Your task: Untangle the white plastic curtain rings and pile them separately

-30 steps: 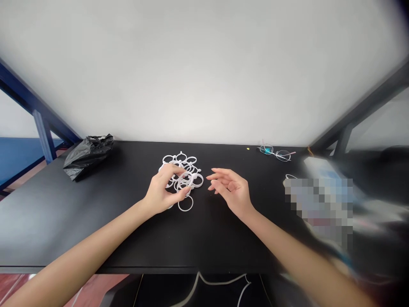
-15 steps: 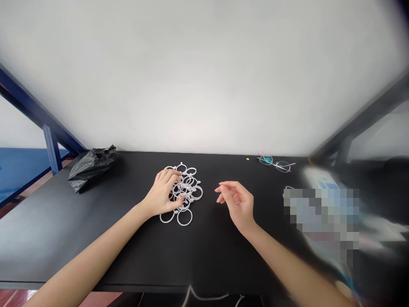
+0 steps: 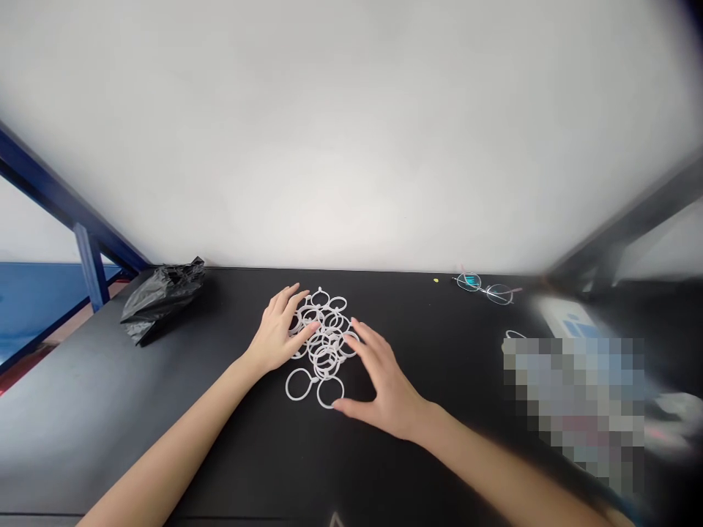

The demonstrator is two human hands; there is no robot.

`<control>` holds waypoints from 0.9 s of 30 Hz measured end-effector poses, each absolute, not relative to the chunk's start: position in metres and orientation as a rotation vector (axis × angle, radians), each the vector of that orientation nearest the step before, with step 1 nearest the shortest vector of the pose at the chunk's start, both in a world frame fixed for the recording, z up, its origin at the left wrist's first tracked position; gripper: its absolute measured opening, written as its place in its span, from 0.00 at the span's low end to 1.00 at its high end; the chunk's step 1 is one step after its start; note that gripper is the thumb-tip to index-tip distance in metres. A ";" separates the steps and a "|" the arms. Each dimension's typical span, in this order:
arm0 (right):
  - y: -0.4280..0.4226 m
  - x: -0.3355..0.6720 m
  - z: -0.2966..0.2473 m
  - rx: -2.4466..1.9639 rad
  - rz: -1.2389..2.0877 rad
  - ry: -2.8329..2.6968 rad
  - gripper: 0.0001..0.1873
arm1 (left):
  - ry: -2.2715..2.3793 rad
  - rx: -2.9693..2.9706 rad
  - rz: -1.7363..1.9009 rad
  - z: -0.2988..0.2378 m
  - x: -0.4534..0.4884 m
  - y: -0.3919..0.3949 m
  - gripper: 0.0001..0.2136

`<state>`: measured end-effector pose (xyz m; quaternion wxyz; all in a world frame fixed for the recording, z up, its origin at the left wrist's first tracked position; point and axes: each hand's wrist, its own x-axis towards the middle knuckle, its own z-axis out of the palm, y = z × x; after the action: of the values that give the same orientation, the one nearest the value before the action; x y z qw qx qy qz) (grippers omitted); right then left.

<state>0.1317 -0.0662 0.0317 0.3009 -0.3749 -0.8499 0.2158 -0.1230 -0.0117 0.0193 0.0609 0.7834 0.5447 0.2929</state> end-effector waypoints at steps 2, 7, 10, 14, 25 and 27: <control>-0.066 0.120 0.032 -1.018 0.546 -2.439 0.49 | 1.698 2.316 0.881 0.016 -0.127 -0.008 0.25; -0.048 0.094 0.035 -1.190 0.538 -2.545 0.58 | 1.654 2.315 0.735 0.014 -0.127 0.002 0.27; -0.035 0.082 0.031 -1.215 0.504 -2.561 0.60 | 1.641 2.342 0.634 0.014 -0.124 0.006 0.26; -0.026 0.076 0.022 -1.164 0.430 -2.547 0.56 | 1.572 2.375 0.546 0.011 -0.120 0.007 0.22; -0.031 0.130 0.022 -1.201 0.469 -2.455 0.37 | 1.471 2.353 0.722 0.008 -0.064 -0.013 0.19; -0.037 0.146 0.021 -1.198 0.468 -2.428 0.35 | 1.463 2.328 0.730 0.007 -0.049 -0.019 0.18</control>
<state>0.1455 -0.0367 0.0205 0.1958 -0.4277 -0.8665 0.1672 -0.0493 -0.0189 0.0069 0.1479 0.8092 0.5088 0.2539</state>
